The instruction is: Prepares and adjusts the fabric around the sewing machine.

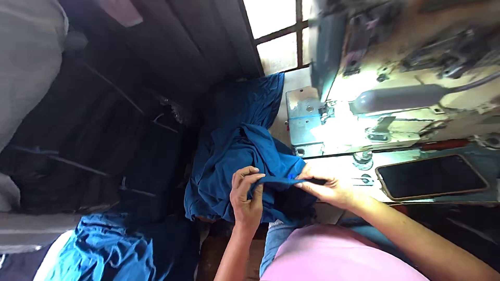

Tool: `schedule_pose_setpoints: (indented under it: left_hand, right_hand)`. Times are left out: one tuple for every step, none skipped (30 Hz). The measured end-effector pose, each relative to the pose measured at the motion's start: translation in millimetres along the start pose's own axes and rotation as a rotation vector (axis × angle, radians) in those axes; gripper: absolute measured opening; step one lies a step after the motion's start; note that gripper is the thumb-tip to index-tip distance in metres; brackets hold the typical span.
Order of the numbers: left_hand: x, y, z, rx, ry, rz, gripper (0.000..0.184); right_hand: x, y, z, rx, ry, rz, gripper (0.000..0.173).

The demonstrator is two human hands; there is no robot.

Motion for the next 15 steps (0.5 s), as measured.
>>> schedule_pose_setpoints:
  left_hand:
    - [-6,-2,15,0.015,-0.008,-0.19,0.015]
    - [-18,-4,32,0.032,-0.035,-0.287,0.016]
    - [-32,-7,51,0.051,-0.076,-0.257,0.015]
    - [-44,-10,71,0.069,-0.135,-0.142,0.014]
    - [-51,-13,92,0.088,-0.182,0.012,0.013]
    - [-52,-20,114,0.133,-0.205,0.16,0.014]
    - [-48,-29,134,0.21,-0.202,0.27,0.015]
    - [-39,-40,152,0.302,-0.176,0.329,0.014]
    - [-31,-53,165,0.393,-0.126,0.352,0.01]
    - [-24,-64,174,0.471,-0.072,0.368,0.007]
    - [-21,-74,179,0.524,-0.02,0.389,0.007]
    - [-21,-82,183,0.541,0.016,0.395,0.008]
    - [-20,-88,188,0.542,0.045,0.392,0.011]
    - [-18,-93,195,0.544,0.078,0.388,0.016]
    - [-14,-98,204,0.55,0.103,0.365,0.019]
  right_hand:
    - [8,-5,2,-0.007,-0.006,0.058,0.015]
    - [17,-9,5,-0.023,-0.003,0.118,0.016]
    - [25,-12,7,-0.055,-0.01,0.185,0.016]
    - [31,-14,8,-0.1,-0.04,0.259,0.016]
    - [33,-14,8,-0.162,-0.103,0.332,0.017]
    - [32,-12,7,-0.231,-0.198,0.408,0.02]
    - [29,-7,5,-0.293,-0.313,0.514,0.024]
    - [25,0,1,-0.357,-0.426,0.617,0.028]
    - [20,7,-4,-0.423,-0.499,0.694,0.028]
    - [15,14,-9,-0.475,-0.535,0.716,0.028]
    - [10,21,-13,-0.509,-0.552,0.705,0.028]
    - [7,27,-16,-0.533,-0.562,0.68,0.029]
    - [3,31,-16,-0.555,-0.567,0.651,0.029]
    - [0,35,-14,-0.579,-0.577,0.615,0.029]
    - [-3,36,-11,-0.608,-0.588,0.577,0.028]
Point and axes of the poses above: each hand's wrist, its own z-axis towards the middle knuckle, its own y-axis out of the back of the hand, x = y × z, the point moved 1 cm from there along z, towards the middle knuckle, and after that the axes turned 12 degrees about x, right-handed, at the moved point
